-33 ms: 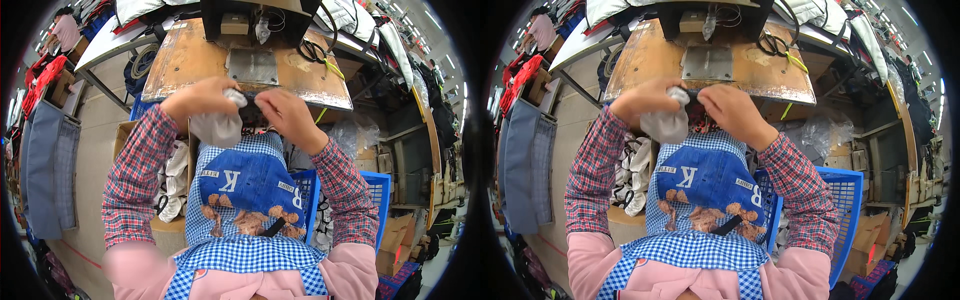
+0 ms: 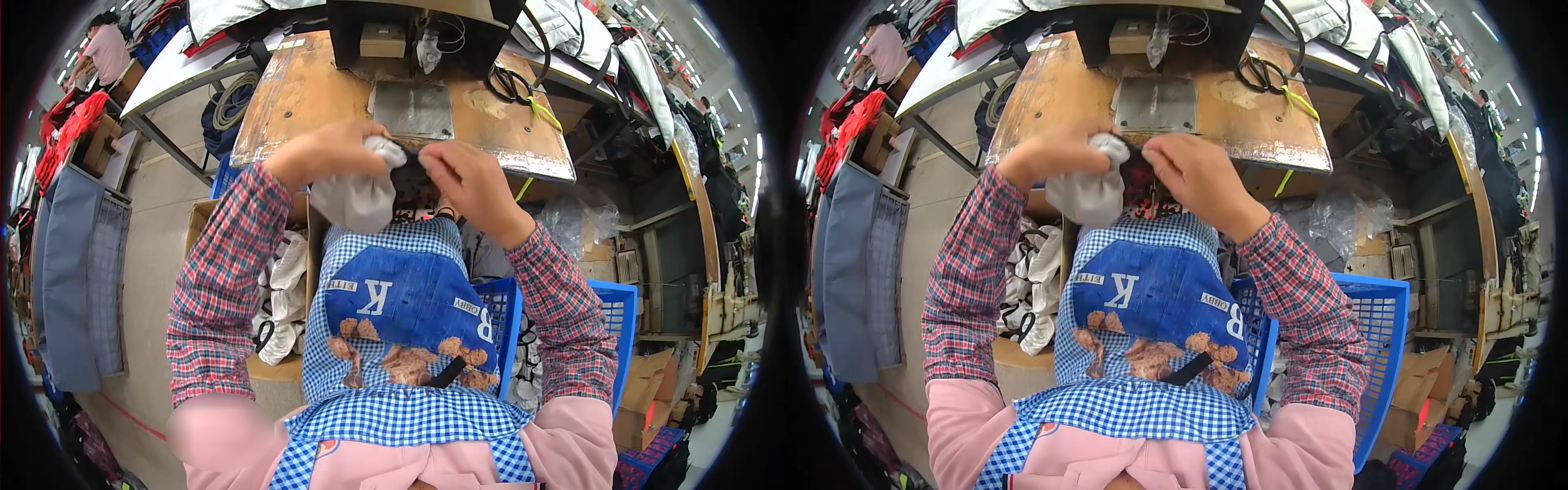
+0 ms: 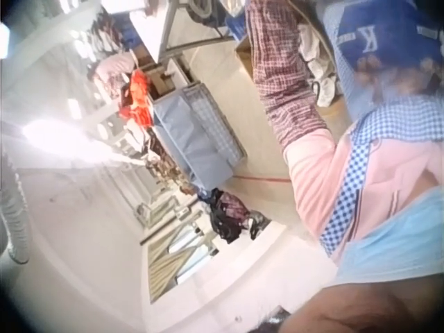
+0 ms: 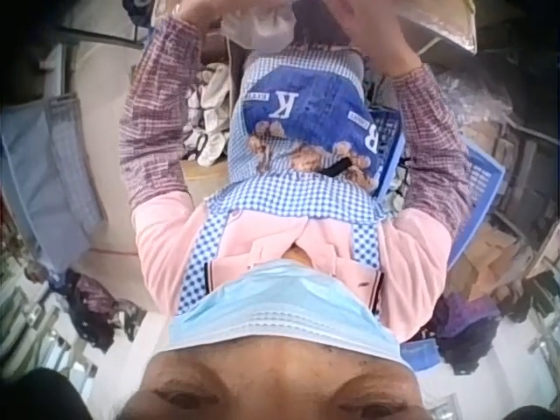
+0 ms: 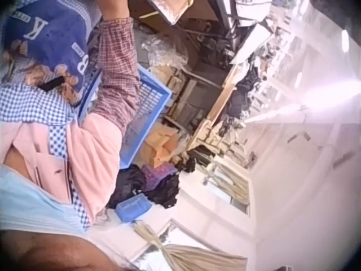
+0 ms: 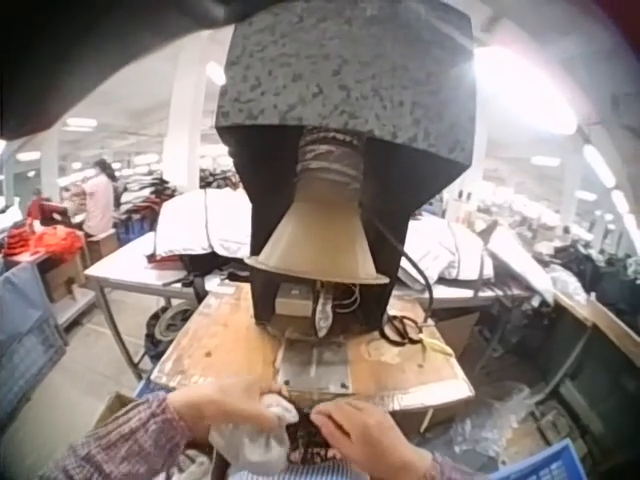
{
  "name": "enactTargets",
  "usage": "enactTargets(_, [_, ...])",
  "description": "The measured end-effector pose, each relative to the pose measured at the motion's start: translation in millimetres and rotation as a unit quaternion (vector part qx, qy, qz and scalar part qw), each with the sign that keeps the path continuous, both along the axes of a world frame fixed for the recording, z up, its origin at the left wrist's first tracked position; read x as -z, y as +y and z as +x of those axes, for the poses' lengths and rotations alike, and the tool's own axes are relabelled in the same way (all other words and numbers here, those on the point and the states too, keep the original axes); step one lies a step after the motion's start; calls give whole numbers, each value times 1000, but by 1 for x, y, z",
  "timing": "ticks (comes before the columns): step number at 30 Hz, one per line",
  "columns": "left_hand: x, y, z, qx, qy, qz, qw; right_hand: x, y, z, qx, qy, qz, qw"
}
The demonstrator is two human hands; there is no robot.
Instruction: Attaching black straps to small white fabric bags using an industrial sewing machine.
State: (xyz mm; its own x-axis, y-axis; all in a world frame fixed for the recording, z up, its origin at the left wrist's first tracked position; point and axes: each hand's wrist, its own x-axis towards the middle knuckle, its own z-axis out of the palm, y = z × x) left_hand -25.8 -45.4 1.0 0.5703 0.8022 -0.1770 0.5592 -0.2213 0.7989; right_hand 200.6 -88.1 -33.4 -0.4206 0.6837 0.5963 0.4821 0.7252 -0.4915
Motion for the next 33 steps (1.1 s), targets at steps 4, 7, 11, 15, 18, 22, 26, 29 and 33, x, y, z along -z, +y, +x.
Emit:
enactTargets(4, [-1,35,2,-91,-71,-15,993,6,30,4,55,85,-111,989])
enactTargets(7, [3,69,1,-92,-58,-58,992,9,57,3,48,112,-143,982])
enactTargets(11, [15,98,12,-113,-120,-40,985,8,81,2,59,164,-185,967])
enactTargets(15, [24,122,10,-116,-120,-83,983,6,100,4,47,157,-210,964])
enactTargets(18, [21,126,17,-136,-143,-117,973,8,112,8,42,173,-218,960])
enactTargets(22, [16,125,18,-157,-149,-144,966,10,121,10,29,187,-229,955])
enactTargets(26, [24,133,7,-117,-156,-85,977,7,126,7,13,182,-226,957])
enactTargets(29, [19,131,15,-145,-156,-103,972,6,126,9,13,193,-229,954])
enactTargets(33, [17,130,15,-156,-148,-133,967,6,125,8,9,195,-232,953])
